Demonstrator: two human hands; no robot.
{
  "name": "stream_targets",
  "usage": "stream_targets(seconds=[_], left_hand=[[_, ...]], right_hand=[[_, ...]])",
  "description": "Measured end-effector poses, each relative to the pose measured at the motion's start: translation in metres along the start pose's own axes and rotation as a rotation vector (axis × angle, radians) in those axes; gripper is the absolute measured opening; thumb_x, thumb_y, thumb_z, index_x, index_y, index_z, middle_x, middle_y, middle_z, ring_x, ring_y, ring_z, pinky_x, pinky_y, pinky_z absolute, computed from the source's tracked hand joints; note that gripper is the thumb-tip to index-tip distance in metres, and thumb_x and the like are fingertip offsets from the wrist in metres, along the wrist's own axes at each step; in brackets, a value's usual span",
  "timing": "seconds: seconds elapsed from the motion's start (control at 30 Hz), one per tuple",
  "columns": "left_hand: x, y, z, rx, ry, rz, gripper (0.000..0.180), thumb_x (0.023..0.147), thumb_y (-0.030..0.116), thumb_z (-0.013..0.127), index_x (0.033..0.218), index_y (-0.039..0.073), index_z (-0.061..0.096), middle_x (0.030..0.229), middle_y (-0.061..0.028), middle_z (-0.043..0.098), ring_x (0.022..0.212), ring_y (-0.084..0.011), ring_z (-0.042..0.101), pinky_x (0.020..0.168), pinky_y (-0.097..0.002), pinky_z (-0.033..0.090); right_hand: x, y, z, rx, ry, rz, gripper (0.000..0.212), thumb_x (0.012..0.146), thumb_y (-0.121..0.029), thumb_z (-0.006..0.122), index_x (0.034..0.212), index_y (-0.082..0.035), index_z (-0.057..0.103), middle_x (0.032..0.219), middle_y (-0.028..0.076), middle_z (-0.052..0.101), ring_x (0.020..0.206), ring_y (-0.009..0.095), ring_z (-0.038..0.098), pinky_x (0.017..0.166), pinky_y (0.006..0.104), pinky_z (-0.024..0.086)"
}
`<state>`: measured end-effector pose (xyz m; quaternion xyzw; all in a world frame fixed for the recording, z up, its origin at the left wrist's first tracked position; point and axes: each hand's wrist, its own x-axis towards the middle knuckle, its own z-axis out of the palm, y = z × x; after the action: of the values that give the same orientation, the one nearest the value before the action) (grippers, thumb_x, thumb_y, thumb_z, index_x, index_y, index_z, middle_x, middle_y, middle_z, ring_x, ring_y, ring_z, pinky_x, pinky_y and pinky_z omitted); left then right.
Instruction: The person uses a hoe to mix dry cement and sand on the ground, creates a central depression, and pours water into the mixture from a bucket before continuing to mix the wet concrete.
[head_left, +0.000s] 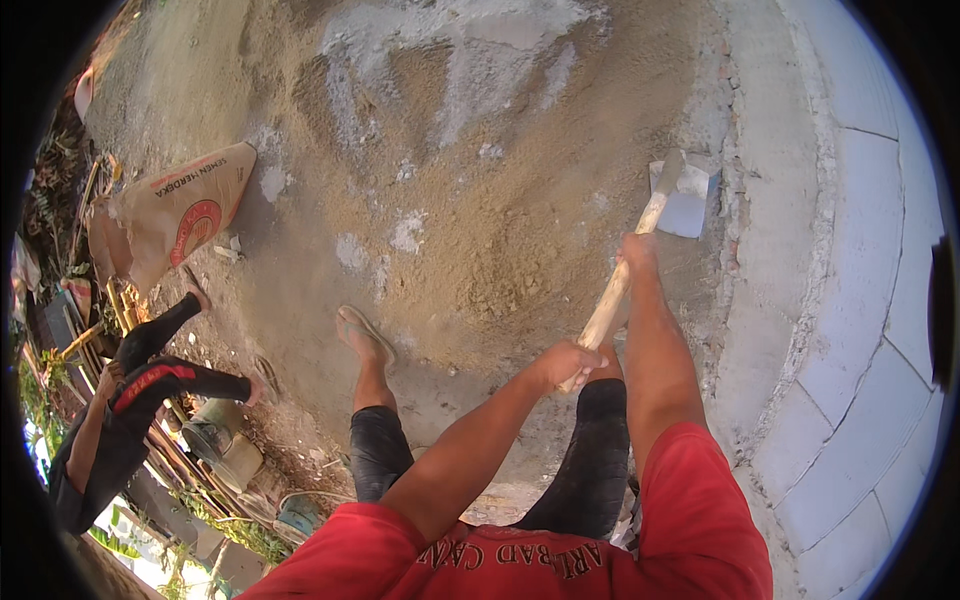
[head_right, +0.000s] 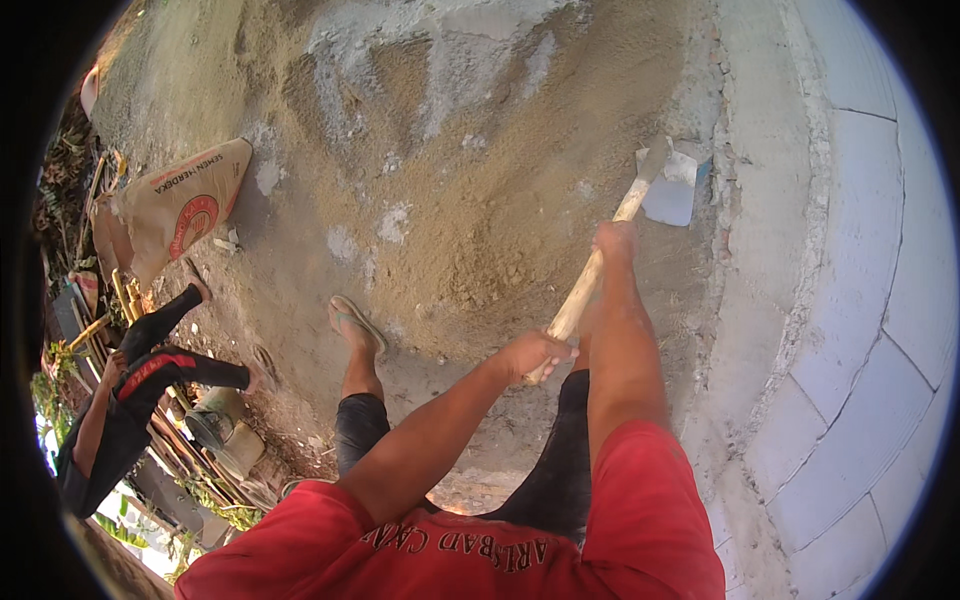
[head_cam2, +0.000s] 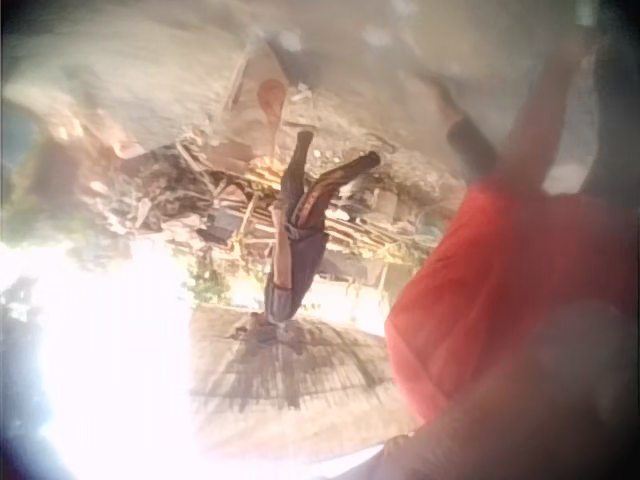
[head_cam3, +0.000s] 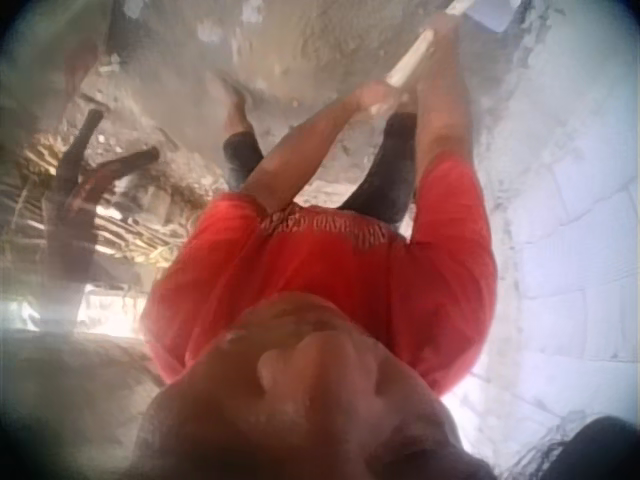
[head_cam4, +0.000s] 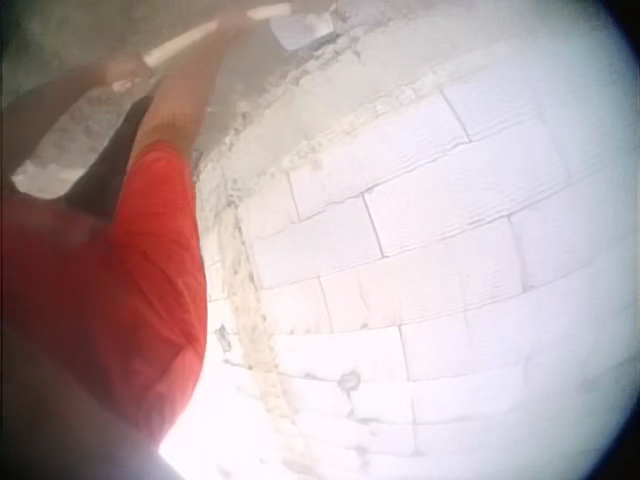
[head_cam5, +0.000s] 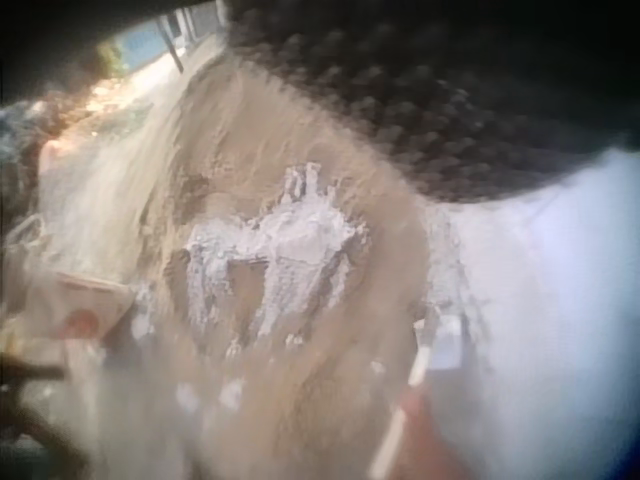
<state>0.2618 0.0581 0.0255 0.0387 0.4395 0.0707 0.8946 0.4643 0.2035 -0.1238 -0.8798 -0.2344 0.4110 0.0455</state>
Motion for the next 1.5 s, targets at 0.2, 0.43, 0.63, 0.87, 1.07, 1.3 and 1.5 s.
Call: stream_targets(seconds=[0.2,0.43,0.63,0.87,1.07,1.3,1.5], left_hand=[[-0.158,-0.121,-0.097,-0.041,0.24,-0.1,0.024,0.082,0.022,0.07,0.071,0.007,0.056,0.055,-0.0019,0.05,0.044,-0.0137,0.049,0.044,-0.0304,0.039],[-0.33,-0.212,-0.088,0.292,0.274,-0.287,0.034,0.08,0.031,0.077,0.082,0.001,0.062,0.063,-0.0117,0.063,0.052,-0.022,0.062,0.05,-0.0337,0.048],[-0.194,-0.095,-0.067,0.811,0.544,0.242,0.044,0.082,0.035,0.065,0.11,0.001,0.062,0.098,-0.0267,0.067,0.092,-0.0466,0.063,0.082,-0.052,0.051],[-0.104,0.095,-0.153,0.779,0.758,0.637,0.043,0.078,0.027,0.067,0.115,0.005,0.063,0.09,-0.0225,0.069,0.083,-0.0421,0.066,0.074,-0.0452,0.052],[-0.122,-0.013,-0.175,0.503,0.65,0.132,0.037,0.076,0.027,0.068,0.102,0.0,0.064,0.079,-0.0214,0.067,0.078,-0.0335,0.068,0.073,-0.0438,0.051],[-0.212,-0.228,-0.087,0.489,0.727,-0.05,0.045,0.08,0.034,0.067,0.109,0.0,0.064,0.096,-0.0294,0.067,0.094,-0.0469,0.064,0.085,-0.0504,0.051],[-0.206,-0.243,-0.071,0.532,0.739,0.109,0.047,0.082,0.035,0.066,0.114,0.001,0.062,0.099,-0.0281,0.066,0.097,-0.0458,0.063,0.083,-0.0515,0.051]], right_hand=[[-0.219,0.028,0.16,-0.136,-0.183,0.105,0.051,0.085,-0.016,0.063,0.124,0.012,0.046,0.079,0.02,0.069,0.06,0.03,0.07,0.055,0.0393,0.057],[-0.416,0.074,0.132,0.555,-0.427,0.356,0.045,0.088,-0.012,0.067,0.12,-0.002,0.038,0.072,0.01,0.056,0.05,0.02,0.057,0.044,0.0333,0.053],[-0.317,-0.095,0.023,0.748,-0.214,-0.138,0.031,0.09,-0.015,0.064,0.111,0.0,0.046,0.065,0.005,0.05,0.045,0.014,0.051,0.04,0.0292,0.047],[-0.209,-0.287,0.078,0.675,-0.142,-0.44,0.022,0.085,-0.016,0.06,0.078,0.003,0.053,0.06,0.009,0.054,0.046,0.019,0.056,0.044,0.0334,0.049],[-0.192,-0.167,0.21,0.091,-0.224,-0.219,0.034,0.084,-0.022,0.061,0.083,0.012,0.062,0.061,0.017,0.064,0.05,0.027,0.066,0.049,0.039,0.054],[-0.337,0.027,0.187,0.258,-0.457,0.029,0.029,0.085,-0.016,0.064,0.099,0.005,0.05,0.059,0.008,0.054,0.04,0.02,0.054,0.038,0.0346,0.045],[-0.409,-0.048,0.115,0.462,-0.516,-0.118,0.032,0.089,-0.015,0.063,0.111,0.002,0.047,0.061,0.004,0.05,0.039,0.015,0.051,0.036,0.0307,0.042]])
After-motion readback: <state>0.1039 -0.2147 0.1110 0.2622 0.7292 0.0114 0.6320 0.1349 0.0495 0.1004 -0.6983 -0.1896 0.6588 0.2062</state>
